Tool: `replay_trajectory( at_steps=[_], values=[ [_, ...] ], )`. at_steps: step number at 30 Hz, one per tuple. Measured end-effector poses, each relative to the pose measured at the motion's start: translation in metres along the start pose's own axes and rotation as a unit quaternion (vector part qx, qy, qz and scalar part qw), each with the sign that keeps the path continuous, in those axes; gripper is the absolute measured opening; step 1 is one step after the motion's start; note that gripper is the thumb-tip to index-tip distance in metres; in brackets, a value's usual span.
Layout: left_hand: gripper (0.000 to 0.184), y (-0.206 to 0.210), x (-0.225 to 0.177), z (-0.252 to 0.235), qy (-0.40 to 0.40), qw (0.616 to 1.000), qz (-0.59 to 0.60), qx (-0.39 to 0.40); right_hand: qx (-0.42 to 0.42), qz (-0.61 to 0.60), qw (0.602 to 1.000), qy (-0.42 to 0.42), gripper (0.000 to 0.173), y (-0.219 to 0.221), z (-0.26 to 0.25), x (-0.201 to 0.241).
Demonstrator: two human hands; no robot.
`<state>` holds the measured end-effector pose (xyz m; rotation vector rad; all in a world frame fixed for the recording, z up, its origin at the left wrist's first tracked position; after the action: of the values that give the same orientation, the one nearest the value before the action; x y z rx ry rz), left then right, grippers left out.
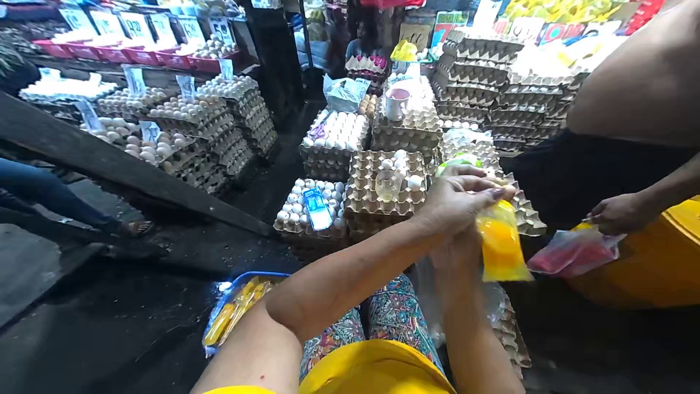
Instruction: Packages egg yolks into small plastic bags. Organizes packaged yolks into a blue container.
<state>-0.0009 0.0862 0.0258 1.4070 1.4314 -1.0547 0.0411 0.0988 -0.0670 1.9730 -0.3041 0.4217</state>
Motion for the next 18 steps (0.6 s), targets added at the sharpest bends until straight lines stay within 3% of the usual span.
replay_trajectory(
  at_steps=[2, 5, 9, 11, 15, 18],
  values=[
    [0.006, -0.017, 0.026, -0.005, -0.03, 0.998, 0.009, -0.062, 0.001, -0.091, 0.993, 0.076, 0.017, -0.004, -0.001, -0.026],
    [0.005, -0.037, 0.055, -0.003, -0.064, 0.989, 0.041, -0.126, -0.047, -0.069, 0.991, 0.107, 0.033, -0.014, 0.003, -0.044],
    [0.004, -0.062, 0.087, 0.0, -0.059, 0.981, 0.04, -0.183, -0.14, 0.224, 0.963, 0.053, 0.028, -0.037, 0.006, -0.039],
    [0.003, -0.07, 0.099, 0.005, -0.045, 0.979, 0.019, -0.197, -0.1, 0.413, 0.905, -0.004, 0.022, -0.04, 0.006, -0.03],
    [0.004, -0.074, 0.116, 0.02, -0.028, 0.983, 0.004, -0.179, -0.011, 0.697, 0.717, -0.017, 0.024, -0.034, 0.019, -0.014],
    [0.007, -0.073, 0.122, 0.035, -0.027, 0.991, 0.018, -0.129, 0.04, 0.739, 0.672, 0.044, 0.026, -0.033, 0.031, -0.005]
  ],
)
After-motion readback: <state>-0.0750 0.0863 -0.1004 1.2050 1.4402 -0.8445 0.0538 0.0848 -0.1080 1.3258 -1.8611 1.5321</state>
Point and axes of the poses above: each hand's wrist, its own z-axis away from the middle knuckle, its own y-axis out of the palm, x = y × z, the point moved 9 cm from there along -z, towards the middle knuckle, and after that the axes turned 4 degrees about z, right-handed, at the moved point
